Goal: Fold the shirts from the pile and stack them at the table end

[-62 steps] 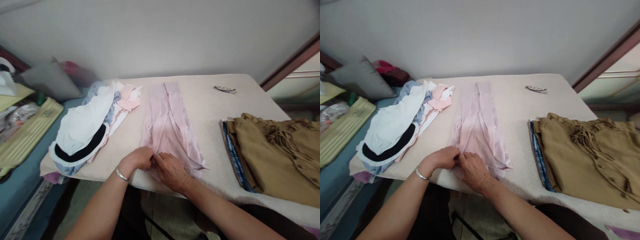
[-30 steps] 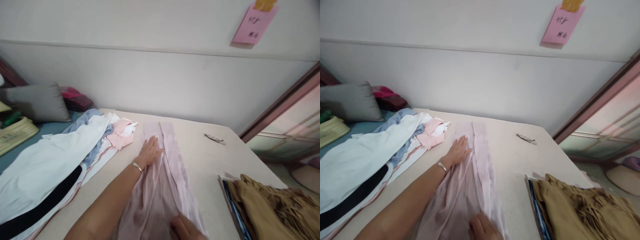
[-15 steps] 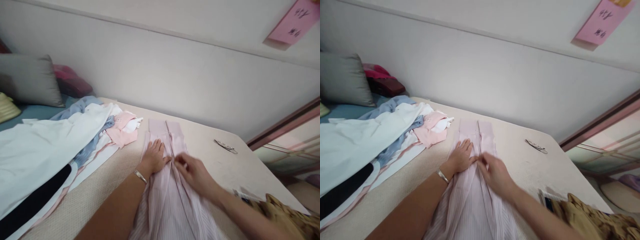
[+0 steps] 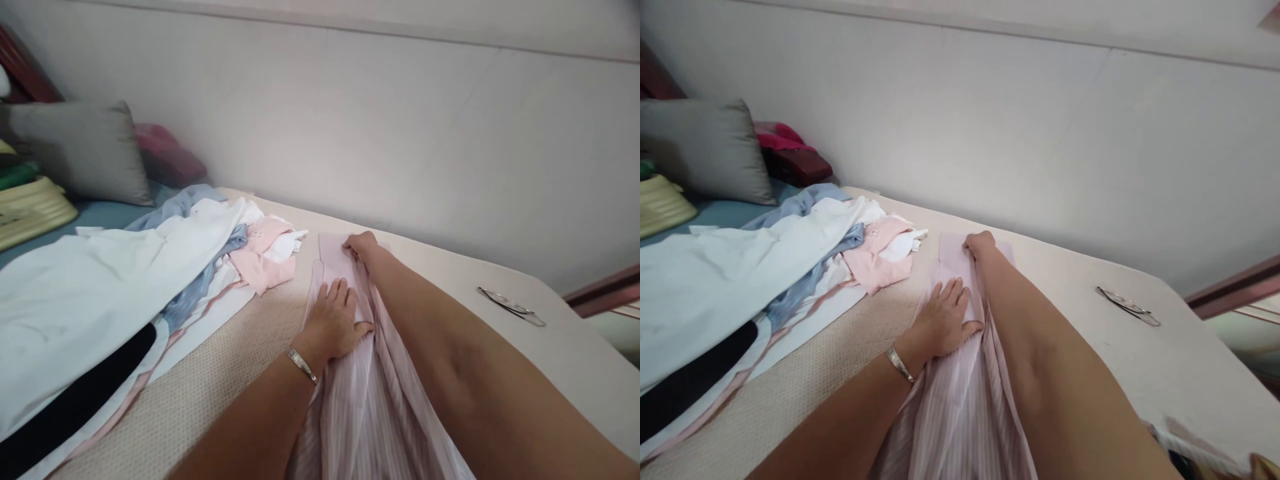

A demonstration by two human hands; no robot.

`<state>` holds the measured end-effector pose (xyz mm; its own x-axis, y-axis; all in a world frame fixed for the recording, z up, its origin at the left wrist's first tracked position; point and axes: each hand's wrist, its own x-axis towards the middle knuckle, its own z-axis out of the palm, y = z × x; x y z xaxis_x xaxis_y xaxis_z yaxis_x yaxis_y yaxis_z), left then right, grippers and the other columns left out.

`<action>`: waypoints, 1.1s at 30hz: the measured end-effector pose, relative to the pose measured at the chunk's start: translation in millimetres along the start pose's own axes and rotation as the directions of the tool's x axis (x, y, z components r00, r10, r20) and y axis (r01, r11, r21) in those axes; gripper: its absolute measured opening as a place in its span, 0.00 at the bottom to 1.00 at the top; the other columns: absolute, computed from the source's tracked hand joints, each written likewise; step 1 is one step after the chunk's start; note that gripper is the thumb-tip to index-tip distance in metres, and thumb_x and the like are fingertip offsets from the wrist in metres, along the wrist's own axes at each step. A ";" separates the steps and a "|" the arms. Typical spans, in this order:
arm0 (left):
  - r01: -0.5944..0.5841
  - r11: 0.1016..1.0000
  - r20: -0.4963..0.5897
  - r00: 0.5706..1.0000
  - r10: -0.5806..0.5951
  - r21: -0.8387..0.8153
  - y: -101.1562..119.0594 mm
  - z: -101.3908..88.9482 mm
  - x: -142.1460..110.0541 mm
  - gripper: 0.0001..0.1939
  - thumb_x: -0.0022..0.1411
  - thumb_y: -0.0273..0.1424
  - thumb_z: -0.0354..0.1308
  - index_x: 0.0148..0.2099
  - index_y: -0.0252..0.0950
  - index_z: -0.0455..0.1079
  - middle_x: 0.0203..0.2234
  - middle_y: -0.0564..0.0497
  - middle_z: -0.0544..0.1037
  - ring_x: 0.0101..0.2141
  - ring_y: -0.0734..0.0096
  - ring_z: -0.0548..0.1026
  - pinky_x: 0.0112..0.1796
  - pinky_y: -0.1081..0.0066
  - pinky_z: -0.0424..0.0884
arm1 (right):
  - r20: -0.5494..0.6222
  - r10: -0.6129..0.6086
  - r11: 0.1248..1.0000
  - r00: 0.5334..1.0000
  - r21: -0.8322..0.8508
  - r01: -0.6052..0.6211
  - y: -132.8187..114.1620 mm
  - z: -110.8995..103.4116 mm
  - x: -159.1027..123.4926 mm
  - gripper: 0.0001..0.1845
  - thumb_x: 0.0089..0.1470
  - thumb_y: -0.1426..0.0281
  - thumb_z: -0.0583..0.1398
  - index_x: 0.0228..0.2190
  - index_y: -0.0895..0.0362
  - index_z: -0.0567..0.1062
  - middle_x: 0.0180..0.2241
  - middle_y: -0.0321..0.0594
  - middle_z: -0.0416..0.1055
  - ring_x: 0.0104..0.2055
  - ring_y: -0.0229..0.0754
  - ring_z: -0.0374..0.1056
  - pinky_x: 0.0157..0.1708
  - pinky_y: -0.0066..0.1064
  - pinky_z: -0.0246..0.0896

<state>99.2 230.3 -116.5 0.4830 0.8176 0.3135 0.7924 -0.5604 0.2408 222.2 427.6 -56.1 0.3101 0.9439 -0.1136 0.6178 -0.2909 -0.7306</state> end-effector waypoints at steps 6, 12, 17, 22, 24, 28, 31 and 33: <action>0.016 1.000 0.013 1.000 -0.016 -0.006 -0.3 -4.2 -0.9 0.41 0.68 0.56 0.42 0.67 0.26 0.58 0.68 0.27 0.56 0.69 0.43 0.51 0.64 0.43 0.48 | 0.004 -0.187 0.961 0.982 0.210 0.182 -11.2 -38.6 -32.8 0.06 0.46 0.74 0.62 0.24 0.57 0.68 0.17 0.28 0.59 0.21 0.32 0.58 0.23 0.26 0.54; 0.017 1.000 -0.017 1.000 -0.017 -0.010 -6.1 -12.8 -0.2 0.31 0.70 0.47 0.47 0.65 0.31 0.61 0.66 0.32 0.61 0.67 0.45 0.54 0.64 0.44 0.50 | 0.262 -0.533 0.829 0.804 0.350 0.436 26.7 -86.5 -116.9 0.05 0.45 0.69 0.61 0.27 0.57 0.71 0.22 0.34 0.68 0.26 0.36 0.62 0.28 0.27 0.58; 0.011 1.000 0.018 1.000 -0.010 -0.021 -20.3 -21.1 3.8 0.18 0.69 0.26 0.43 0.55 0.32 0.67 0.56 0.36 0.71 0.60 0.55 0.64 0.61 0.52 0.57 | 0.512 -0.514 0.848 0.688 0.182 0.498 70.1 -88.9 -164.4 0.04 0.47 0.70 0.59 0.24 0.55 0.68 0.24 0.31 0.64 0.27 0.36 0.60 0.29 0.27 0.55; 0.000 1.000 0.016 1.000 0.000 -0.013 -25.7 -16.8 3.5 0.19 0.67 0.23 0.44 0.57 0.30 0.67 0.59 0.35 0.69 0.64 0.54 0.59 0.63 0.52 0.55 | 0.458 -0.523 0.832 0.719 0.090 0.548 85.0 -84.7 -171.8 0.14 0.55 0.62 0.59 0.23 0.55 0.66 0.24 0.31 0.61 0.28 0.35 0.56 0.29 0.27 0.51; 0.000 1.000 0.009 1.000 0.000 -0.015 -25.3 -15.1 3.1 0.21 0.67 0.23 0.43 0.60 0.29 0.64 0.62 0.34 0.66 0.66 0.54 0.57 0.63 0.52 0.54 | 0.367 -0.495 0.850 0.787 0.017 0.527 85.6 -82.6 -166.0 0.20 0.58 0.56 0.57 0.21 0.54 0.63 0.22 0.31 0.58 0.26 0.35 0.54 0.27 0.28 0.48; 0.004 1.000 0.005 1.000 -0.004 -0.019 -24.6 -14.1 3.1 0.23 0.67 0.23 0.44 0.63 0.30 0.62 0.64 0.34 0.64 0.67 0.55 0.55 0.63 0.51 0.55 | 0.133 -0.492 0.854 0.860 -0.115 0.507 78.6 -75.0 -158.4 0.25 0.62 0.55 0.53 0.18 0.53 0.55 0.19 0.31 0.53 0.24 0.36 0.51 0.25 0.29 0.46; 0.016 1.000 0.007 1.000 -0.016 -0.002 -25.0 -14.0 3.2 0.23 0.68 0.24 0.44 0.63 0.30 0.63 0.65 0.34 0.63 0.68 0.54 0.55 0.63 0.51 0.55 | 0.015 -0.679 0.706 0.734 -0.263 0.658 69.2 -70.5 -174.2 0.23 0.64 0.60 0.52 0.18 0.53 0.59 0.24 0.36 0.62 0.29 0.39 0.59 0.31 0.30 0.52; 0.023 1.000 0.009 1.000 -0.023 -0.002 -25.4 -14.9 2.6 0.24 0.68 0.25 0.45 0.63 0.29 0.63 0.65 0.34 0.62 0.68 0.52 0.55 0.64 0.50 0.54 | 0.111 -0.801 0.528 0.588 -0.331 0.782 66.4 -68.9 -194.5 0.19 0.64 0.64 0.52 0.21 0.54 0.66 0.29 0.41 0.68 0.35 0.42 0.63 0.36 0.32 0.55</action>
<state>74.8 244.7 -108.1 0.4677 0.8315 0.2998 0.8028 -0.5415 0.2496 252.7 213.9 -36.1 -0.3929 0.8056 0.4435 0.8082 0.5326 -0.2514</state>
